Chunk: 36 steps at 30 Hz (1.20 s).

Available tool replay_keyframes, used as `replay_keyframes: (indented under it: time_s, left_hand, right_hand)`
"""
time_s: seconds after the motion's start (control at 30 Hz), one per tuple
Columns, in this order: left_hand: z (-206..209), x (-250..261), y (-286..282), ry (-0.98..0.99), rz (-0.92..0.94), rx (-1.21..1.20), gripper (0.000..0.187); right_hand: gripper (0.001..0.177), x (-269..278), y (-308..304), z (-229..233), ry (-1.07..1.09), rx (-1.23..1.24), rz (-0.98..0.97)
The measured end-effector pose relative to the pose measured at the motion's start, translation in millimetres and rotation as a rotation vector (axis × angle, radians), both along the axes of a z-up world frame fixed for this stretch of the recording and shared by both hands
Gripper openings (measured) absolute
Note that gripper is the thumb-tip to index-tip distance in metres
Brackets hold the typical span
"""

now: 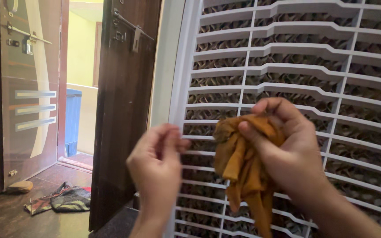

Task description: The person wipes the horizontal slats of a white air cooler vent with a brown cloth, moving methodically across the grille. The person uses both hands to hold and maneuver the cloth while cleaning the vent surface.

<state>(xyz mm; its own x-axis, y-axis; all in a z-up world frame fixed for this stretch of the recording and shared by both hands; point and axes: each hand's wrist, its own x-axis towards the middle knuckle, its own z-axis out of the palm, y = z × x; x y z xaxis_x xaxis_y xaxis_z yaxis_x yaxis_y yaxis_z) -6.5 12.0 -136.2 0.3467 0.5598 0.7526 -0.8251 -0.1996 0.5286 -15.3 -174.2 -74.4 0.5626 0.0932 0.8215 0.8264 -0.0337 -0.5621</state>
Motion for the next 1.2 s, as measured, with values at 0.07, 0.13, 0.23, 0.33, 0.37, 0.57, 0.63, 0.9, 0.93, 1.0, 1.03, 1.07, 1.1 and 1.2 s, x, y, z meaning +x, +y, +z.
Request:
replay_keyframes:
  time_s: [0.07, 0.13, 0.23, 0.33, 0.37, 0.57, 0.63, 0.9, 0.93, 1.0, 1.03, 1.07, 1.1, 1.2]
  left_hand:
    - [5.1, -2.3, 12.2, -0.072, 0.039, -0.022, 0.013]
    - [9.6, -7.0, 8.1, -0.117, -0.059, 0.031, 0.017]
    - [5.8, -16.2, -14.2, -0.244, -0.103, 0.234, 0.028]
    - [2.5, -15.8, -16.1, -0.297, -0.080, 0.269, 0.031]
    - [1.7, -12.4, -14.7, -0.298, -0.069, 0.241, 0.031]
    - [-8.6, 7.0, -8.8, 0.118, -0.289, -0.008, 0.024]
    - [-3.8, 9.1, 12.3, 0.001, -0.201, -0.105, 0.024]
    - [-5.3, 9.5, 11.6, -0.126, 0.533, 0.461, 0.045]
    - [-5.5, 12.3, 11.0, -0.103, 0.557, 0.505, 0.050]
    - [-8.2, 17.8, 12.0, -0.073, 0.563, 0.577, 0.059]
    - [-10.5, 20.7, 13.6, -0.066, 0.545, 0.605, 0.062]
    - [-13.0, 23.9, 14.8, -0.059, 0.527, 0.634, 0.065]
    - [-15.7, 27.4, 14.0, -0.053, 0.516, 0.649, 0.066]
    - [-28.4, 36.8, 11.8, -0.042, 0.461, 0.682, 0.067]
  right_hand:
    - [0.022, -0.3, 2.6, 4.5, -0.064, 0.000, 0.015]
    - [0.022, 2.2, 6.3, 5.7, -0.086, -0.003, 0.058]
    - [0.021, 9.7, 18.7, -2.9, -0.067, -0.023, 0.154]
    - [0.023, 12.4, 25.6, -8.8, -0.077, -0.058, 0.220]
    - [0.026, 12.2, 24.2, -6.6, -0.078, -0.085, 0.245]
    - [0.027, -0.6, 11.6, 15.6, -0.369, -0.261, -0.234]
    - [0.024, -9.9, 4.6, 28.4, -0.506, -0.219, -0.537]
    - [0.026, -0.6, 33.6, 36.2, -0.776, -0.546, -1.011]
    - [0.023, 2.0, 41.9, 31.4, -0.833, -0.562, -1.035]
    - [0.020, 5.4, 57.6, 22.7, -0.945, -0.595, -1.080]
    - [0.015, 6.2, 62.9, 22.5, -0.911, -0.623, -1.147]
    - [0.010, 7.2, 67.3, 25.0, -0.876, -0.650, -1.214]
    - [0.005, 8.7, 72.2, 28.5, -0.840, -0.677, -1.280]
    - [0.006, 19.1, 92.1, 44.9, -0.572, -0.748, -1.318]
